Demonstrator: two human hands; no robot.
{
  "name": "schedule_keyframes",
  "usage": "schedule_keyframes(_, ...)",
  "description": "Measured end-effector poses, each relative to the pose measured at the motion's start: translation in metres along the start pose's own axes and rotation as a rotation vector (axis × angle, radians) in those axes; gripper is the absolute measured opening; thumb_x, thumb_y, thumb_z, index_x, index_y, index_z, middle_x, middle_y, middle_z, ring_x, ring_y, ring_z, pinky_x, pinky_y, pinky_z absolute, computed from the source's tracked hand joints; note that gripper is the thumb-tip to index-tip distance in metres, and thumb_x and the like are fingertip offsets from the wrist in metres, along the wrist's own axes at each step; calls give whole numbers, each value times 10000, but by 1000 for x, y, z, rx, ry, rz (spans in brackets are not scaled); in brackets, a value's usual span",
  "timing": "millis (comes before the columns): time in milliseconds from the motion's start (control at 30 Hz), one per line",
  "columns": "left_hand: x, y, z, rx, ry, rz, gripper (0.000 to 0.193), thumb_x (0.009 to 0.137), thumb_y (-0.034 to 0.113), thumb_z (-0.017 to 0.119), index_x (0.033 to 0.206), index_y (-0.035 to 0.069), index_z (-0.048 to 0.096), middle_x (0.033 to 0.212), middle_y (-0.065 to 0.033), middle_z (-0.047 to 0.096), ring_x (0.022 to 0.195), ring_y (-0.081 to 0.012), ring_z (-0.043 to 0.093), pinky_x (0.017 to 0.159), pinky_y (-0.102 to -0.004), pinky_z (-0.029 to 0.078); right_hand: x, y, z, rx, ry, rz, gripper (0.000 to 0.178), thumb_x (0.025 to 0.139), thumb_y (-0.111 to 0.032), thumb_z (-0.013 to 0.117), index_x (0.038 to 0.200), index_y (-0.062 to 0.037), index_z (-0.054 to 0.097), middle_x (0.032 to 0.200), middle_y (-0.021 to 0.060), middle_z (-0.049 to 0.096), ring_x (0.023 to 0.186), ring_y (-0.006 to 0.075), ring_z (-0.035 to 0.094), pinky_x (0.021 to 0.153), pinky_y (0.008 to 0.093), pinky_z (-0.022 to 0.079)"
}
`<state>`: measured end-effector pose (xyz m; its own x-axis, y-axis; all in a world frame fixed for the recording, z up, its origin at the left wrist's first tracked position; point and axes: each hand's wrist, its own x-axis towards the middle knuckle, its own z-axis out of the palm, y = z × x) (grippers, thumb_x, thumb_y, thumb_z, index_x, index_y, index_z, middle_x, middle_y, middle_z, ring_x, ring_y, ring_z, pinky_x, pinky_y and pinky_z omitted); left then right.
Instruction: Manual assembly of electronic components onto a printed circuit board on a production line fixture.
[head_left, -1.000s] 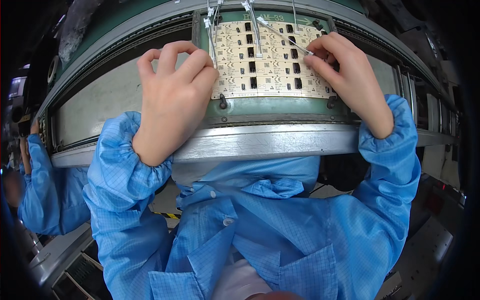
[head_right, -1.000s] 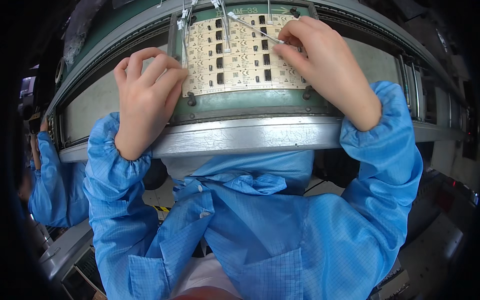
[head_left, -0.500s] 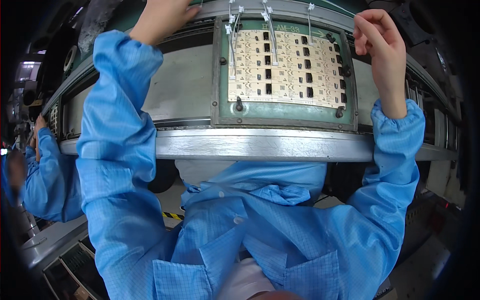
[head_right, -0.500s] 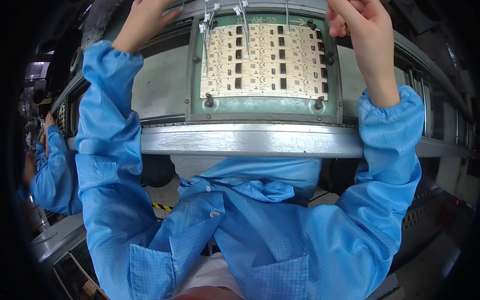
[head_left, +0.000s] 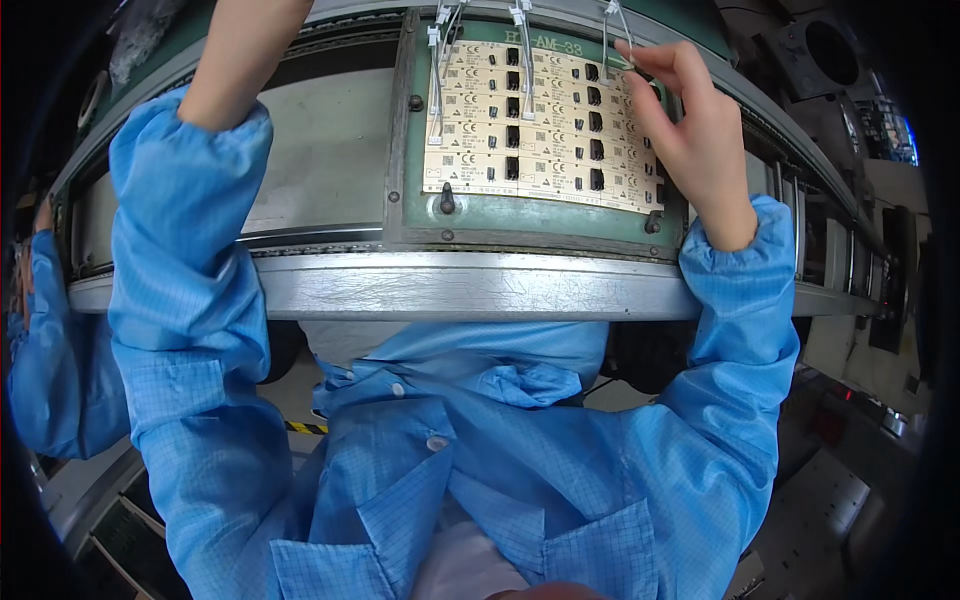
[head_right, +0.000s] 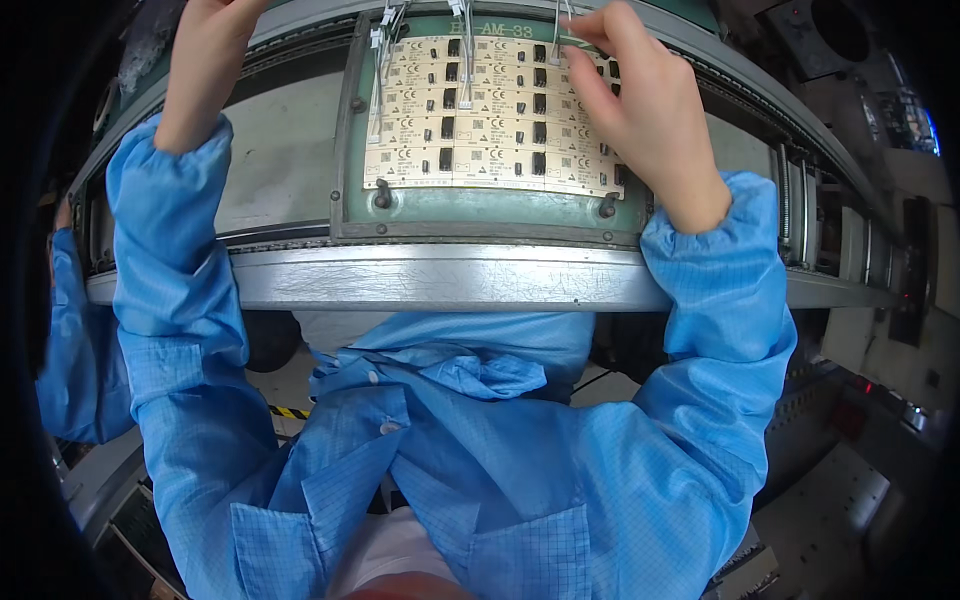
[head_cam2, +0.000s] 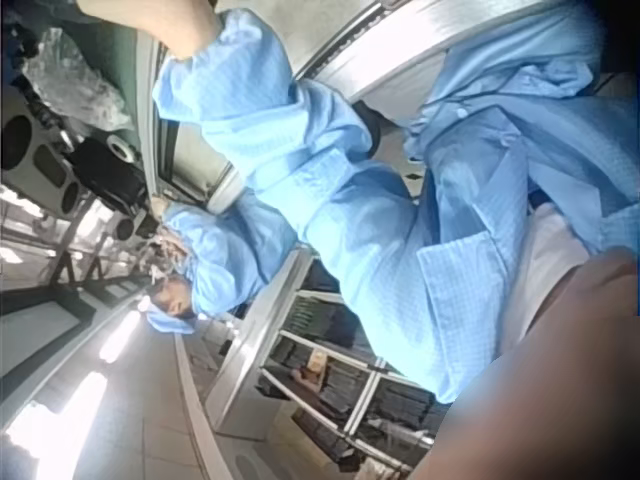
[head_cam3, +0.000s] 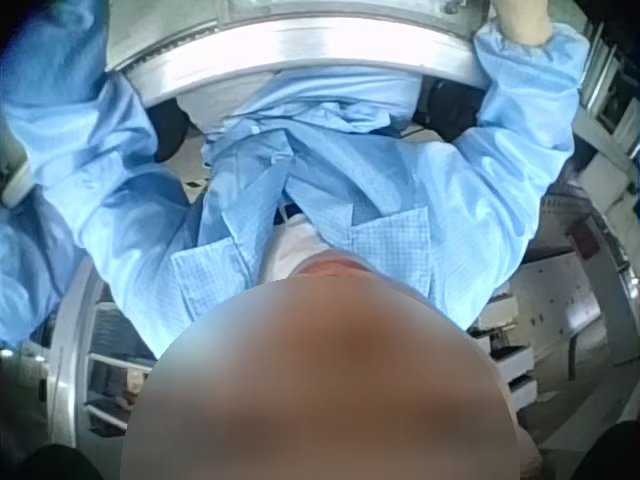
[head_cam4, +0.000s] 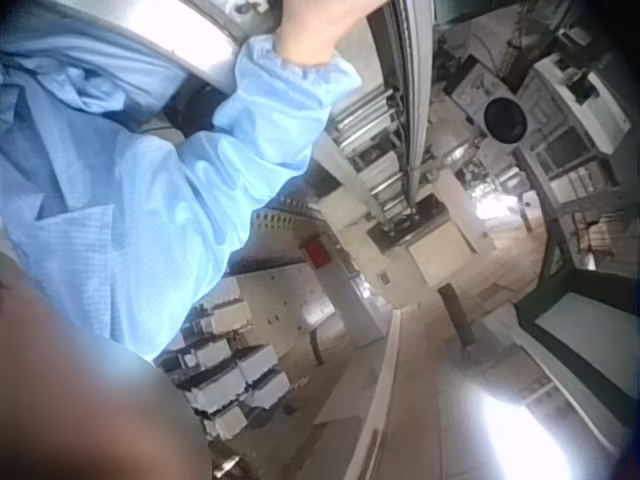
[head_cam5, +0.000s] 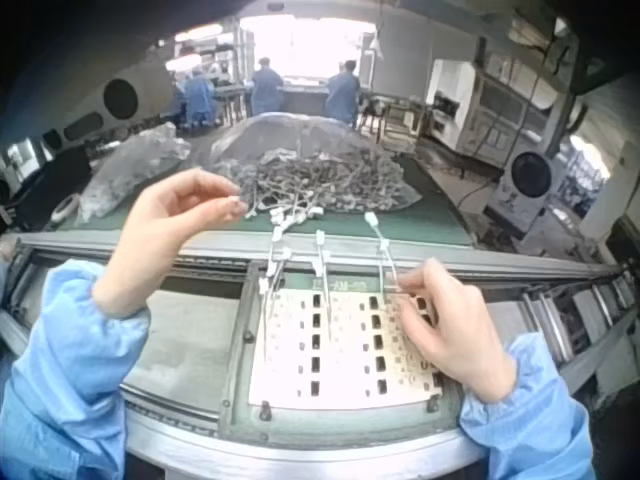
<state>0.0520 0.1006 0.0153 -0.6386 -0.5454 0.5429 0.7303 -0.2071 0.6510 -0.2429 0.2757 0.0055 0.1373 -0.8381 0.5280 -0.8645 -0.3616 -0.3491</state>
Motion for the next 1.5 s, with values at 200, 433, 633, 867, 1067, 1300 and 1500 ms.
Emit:
schedule_keyframes(200, -35, 2, 73, 919, 354, -204, 117, 977, 3, 666, 1071, -45, 616, 1022, -113, 727, 1015, -160, 708, 906, -301, 573, -19, 6, 1, -199, -115, -47, 123, 959, -71, 683, 1067, -17, 661, 1314, 148, 684, 1148, 282, 682, 928, 362, 521)
schedule_keyframes(433, -67, 4, 82, 1760, -123, 38, 184, 901, -33, 690, 1081, -6, 712, 1065, -85, 765, 980, -201, 701, 888, -312, 508, -15, 13, 4, -142, -110, -43, 80, 895, -101, 738, 972, -82, 748, 1546, 142, 504, 1413, 355, 445, 1138, 445, 362)
schedule_keyframes(633, -79, 4, 85, 1729, -145, -27, 222, 875, -83, 666, 1072, 11, 713, 1069, -74, 769, 968, -204, 690, 964, -327, 446, -10, 14, 0, -245, -102, -126, 77, 882, -109, 747, 957, -98, 758, 1517, 117, 535, 1392, 346, 462, 1155, 470, 335)
schedule_keyframes(867, -103, -17, 100, 2014, -106, 4, 301, 778, -12, 741, 1035, 134, 682, 1078, -4, 741, 1082, -220, 689, 1064, -525, 340, -12, -1, -15, -359, -200, -175, 187, 849, -63, 693, 1010, -114, 772, 1501, 126, 548, 1432, 386, 432, 1188, 517, 296)
schedule_keyframes(1067, -106, -46, 112, 2177, -48, 18, 139, 760, 84, 687, 882, 144, 659, 972, 25, 648, 1117, -218, 612, 1022, -554, 359, 75, 19, -6, -236, -213, -209, 182, 975, -62, 606, 1146, -52, 666, 1318, 171, 668, 1214, 331, 647, 1031, 397, 497)
schedule_keyframes(1300, -105, -45, 113, 2118, -20, -54, 128, 744, 96, 725, 856, 150, 694, 935, 33, 606, 1065, -234, 592, 983, -556, 354, 172, 35, 66, -51, -72, -140, 207, 870, -84, 625, 1031, 26, 692, 959, 251, 710, 942, 423, 687, 847, 470, 543)
schedule_keyframes(1500, -102, -39, 113, 1999, 22, -179, 132, 790, 84, 760, 888, 158, 712, 934, 16, 609, 1108, -277, 569, 965, -546, 348, 198, 54, 73, -41, 138, -224, 216, 892, -131, 641, 998, 41, 715, 928, 259, 714, 904, 415, 704, 811, 454, 556)
